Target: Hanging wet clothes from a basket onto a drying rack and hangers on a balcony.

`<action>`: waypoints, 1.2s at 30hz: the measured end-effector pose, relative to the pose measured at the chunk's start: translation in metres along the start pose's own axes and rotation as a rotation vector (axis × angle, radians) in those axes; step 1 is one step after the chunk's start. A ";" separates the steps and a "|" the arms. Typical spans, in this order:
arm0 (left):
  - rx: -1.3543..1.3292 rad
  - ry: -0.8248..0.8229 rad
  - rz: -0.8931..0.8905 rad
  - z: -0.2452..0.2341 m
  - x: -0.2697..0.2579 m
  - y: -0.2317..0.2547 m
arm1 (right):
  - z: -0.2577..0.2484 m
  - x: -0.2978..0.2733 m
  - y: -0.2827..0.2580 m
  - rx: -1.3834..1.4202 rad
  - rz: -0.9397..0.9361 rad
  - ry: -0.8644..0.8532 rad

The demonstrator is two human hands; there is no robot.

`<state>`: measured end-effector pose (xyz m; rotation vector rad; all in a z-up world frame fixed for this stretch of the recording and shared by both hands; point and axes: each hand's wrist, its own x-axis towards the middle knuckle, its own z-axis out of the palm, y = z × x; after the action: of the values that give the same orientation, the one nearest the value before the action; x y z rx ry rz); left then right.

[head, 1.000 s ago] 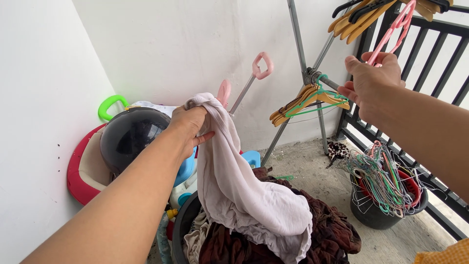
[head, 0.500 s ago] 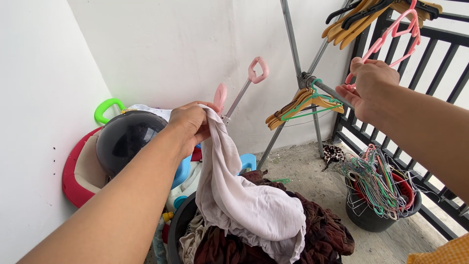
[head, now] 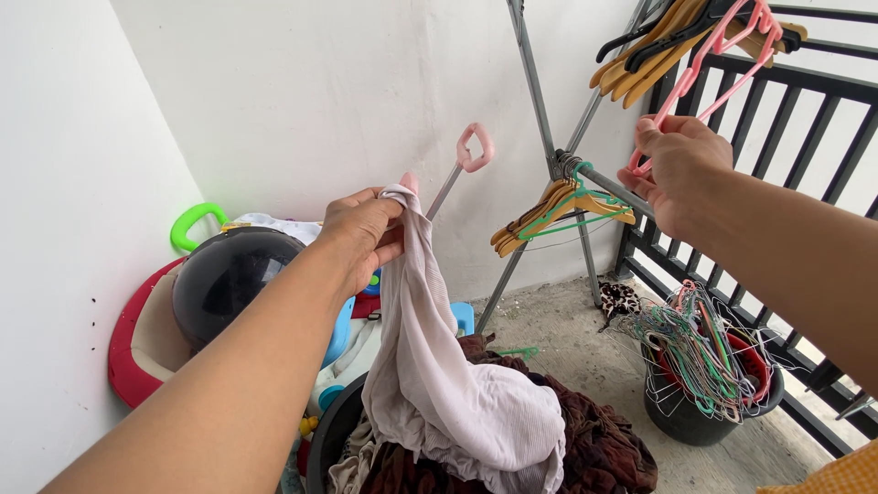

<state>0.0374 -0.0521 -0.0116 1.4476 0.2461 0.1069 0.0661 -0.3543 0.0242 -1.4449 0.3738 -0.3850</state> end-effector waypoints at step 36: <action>-0.022 -0.236 -0.286 -0.059 -0.007 -0.059 | 0.060 -0.142 0.098 -0.110 0.276 -1.095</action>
<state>0.0126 -0.0038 -0.0753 1.3751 0.2551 -0.2914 -0.0280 -0.2266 -0.0654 -1.4728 -0.3039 0.6608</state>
